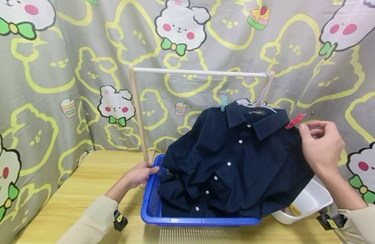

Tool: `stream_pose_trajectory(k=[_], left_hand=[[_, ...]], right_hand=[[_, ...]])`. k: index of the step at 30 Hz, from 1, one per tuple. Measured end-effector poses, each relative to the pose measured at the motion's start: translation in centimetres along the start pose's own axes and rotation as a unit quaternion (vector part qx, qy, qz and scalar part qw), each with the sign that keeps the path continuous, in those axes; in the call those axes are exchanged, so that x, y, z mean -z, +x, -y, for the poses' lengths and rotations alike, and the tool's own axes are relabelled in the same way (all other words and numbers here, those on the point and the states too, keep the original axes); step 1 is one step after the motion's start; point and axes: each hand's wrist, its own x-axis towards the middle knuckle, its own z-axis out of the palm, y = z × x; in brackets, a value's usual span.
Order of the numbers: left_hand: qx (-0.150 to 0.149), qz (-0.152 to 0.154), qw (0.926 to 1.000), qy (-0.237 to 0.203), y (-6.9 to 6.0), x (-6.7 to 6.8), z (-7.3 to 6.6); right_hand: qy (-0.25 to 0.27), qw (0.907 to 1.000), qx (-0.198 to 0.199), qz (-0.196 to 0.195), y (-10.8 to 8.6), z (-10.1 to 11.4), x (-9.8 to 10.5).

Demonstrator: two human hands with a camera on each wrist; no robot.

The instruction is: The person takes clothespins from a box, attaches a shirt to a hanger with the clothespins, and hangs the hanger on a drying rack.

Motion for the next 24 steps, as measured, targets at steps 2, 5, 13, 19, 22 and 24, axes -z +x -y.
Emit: stream_pose_trajectory(k=[2, 5, 13, 19, 22, 24], left_hand=[[-0.002, 0.002, 1.0000, 0.001, 0.0, 0.0, 0.0], [-0.005, 0.003, 1.0000, 0.004, 0.0, 0.0, 0.0], [-0.006, 0.000, 0.9999, 0.009, -0.1, -0.1, -0.1], [-0.009, 0.002, 0.9999, 0.011, 0.0, 0.0, 0.0], [-0.010, 0.004, 0.9999, 0.011, -0.1, 0.0, 0.0], [-0.009, 0.005, 0.9999, 0.010, -0.1, 0.0, 0.1]], right_hand=[[0.011, 0.9996, 0.023, -0.011, -0.4, 0.5, -0.3], [0.025, 0.9976, 0.060, -0.027, -1.1, 1.5, -0.8], [0.076, 0.9874, 0.139, 0.007, -3.5, 5.0, -3.2], [0.070, 0.9787, 0.173, 0.086, -5.9, 7.3, -5.7], [0.066, 0.9683, 0.193, 0.145, -7.1, 8.0, -7.1], [0.063, 0.9593, 0.204, 0.185, -8.0, 8.4, -8.1]])
